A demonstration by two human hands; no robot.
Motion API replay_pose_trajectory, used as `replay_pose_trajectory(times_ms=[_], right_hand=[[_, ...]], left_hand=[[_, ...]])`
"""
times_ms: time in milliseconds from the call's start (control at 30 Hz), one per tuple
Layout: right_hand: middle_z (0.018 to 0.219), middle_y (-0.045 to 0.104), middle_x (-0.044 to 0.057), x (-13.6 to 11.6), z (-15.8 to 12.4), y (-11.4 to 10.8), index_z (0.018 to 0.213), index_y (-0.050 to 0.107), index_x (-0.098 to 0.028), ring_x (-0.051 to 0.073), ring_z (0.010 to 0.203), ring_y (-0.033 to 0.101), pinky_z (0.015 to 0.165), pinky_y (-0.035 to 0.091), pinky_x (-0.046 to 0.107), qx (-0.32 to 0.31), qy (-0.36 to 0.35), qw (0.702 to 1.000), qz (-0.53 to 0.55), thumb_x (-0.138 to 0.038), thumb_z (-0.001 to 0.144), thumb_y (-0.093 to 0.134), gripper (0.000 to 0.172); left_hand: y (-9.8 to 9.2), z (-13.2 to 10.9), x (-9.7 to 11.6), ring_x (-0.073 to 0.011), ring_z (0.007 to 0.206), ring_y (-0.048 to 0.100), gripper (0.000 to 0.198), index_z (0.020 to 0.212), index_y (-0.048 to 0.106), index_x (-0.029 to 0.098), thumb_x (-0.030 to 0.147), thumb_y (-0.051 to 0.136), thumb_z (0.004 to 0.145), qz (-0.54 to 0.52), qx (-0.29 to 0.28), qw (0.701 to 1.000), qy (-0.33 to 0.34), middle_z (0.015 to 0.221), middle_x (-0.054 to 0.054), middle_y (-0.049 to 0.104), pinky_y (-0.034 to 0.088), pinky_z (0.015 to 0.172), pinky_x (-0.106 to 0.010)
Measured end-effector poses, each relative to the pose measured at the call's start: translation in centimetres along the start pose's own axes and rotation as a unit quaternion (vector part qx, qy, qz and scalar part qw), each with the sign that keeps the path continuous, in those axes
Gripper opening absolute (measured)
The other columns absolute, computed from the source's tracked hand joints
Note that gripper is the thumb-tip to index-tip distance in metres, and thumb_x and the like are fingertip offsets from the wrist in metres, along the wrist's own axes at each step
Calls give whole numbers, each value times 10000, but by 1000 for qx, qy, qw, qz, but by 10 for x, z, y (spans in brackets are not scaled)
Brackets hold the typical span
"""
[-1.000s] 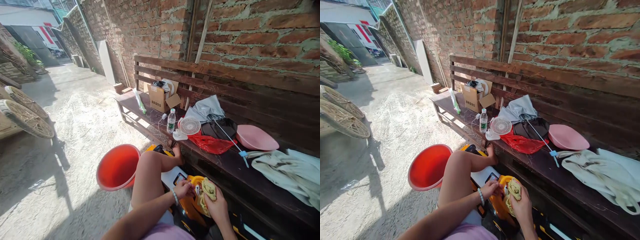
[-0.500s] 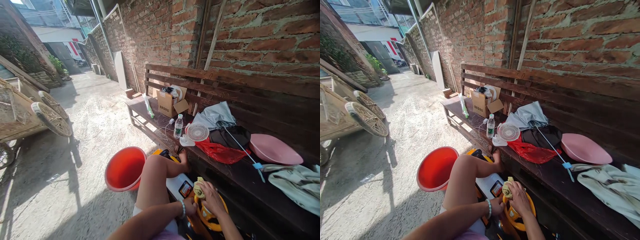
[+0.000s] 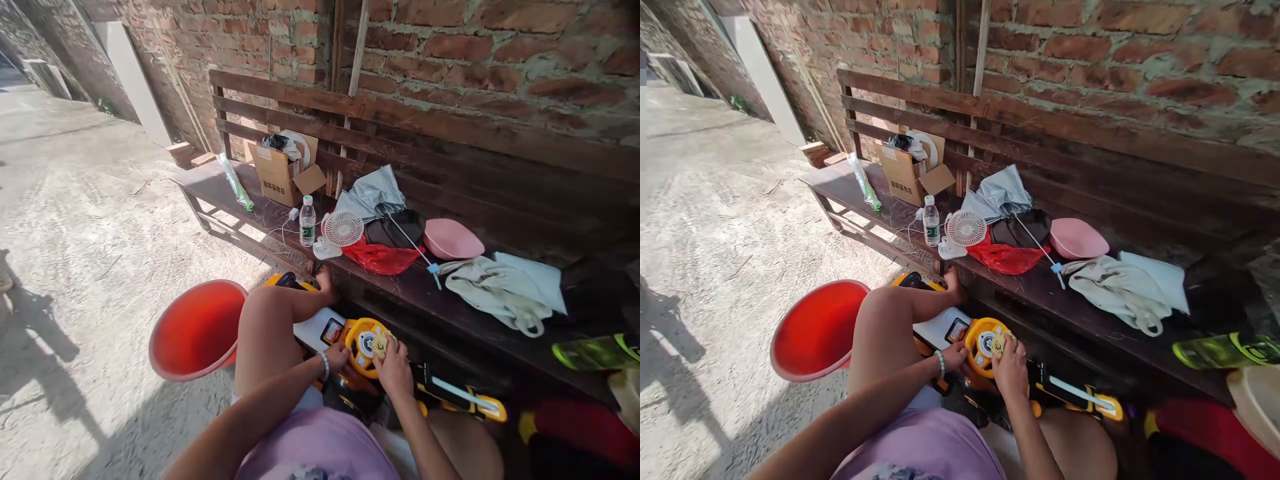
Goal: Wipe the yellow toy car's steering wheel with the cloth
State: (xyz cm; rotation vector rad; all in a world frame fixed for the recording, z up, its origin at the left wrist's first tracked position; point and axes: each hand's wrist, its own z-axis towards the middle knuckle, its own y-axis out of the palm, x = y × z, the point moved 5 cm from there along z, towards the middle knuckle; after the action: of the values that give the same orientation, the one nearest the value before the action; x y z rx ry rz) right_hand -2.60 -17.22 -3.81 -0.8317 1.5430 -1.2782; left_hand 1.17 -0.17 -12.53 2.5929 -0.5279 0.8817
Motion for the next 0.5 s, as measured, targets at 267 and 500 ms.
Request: replay_pose_trajectory(times_ms=[267, 500], right_hand=[[1389, 536, 177, -53, -68, 13, 1419, 533, -188, 293, 1177, 681, 986, 547, 371, -137, -25, 988, 70, -92, 819, 584, 610], [1281, 690, 90, -51, -20, -23, 1331, 632, -224, 252, 1218, 661, 1095, 511, 395, -112, -100, 945, 290, -184, 827, 591, 508]], left_hand=[[-3, 4, 2, -143, 536, 606, 124, 1007, 592, 210, 311, 522, 1012, 12, 59, 998, -25, 639, 26, 655, 520, 665, -260], [-8, -2, 7, -208, 731, 672, 676, 979, 682, 141, 663, 257, 1047, -57, 10, 996, -73, 778, -78, 709, 549, 764, -311]])
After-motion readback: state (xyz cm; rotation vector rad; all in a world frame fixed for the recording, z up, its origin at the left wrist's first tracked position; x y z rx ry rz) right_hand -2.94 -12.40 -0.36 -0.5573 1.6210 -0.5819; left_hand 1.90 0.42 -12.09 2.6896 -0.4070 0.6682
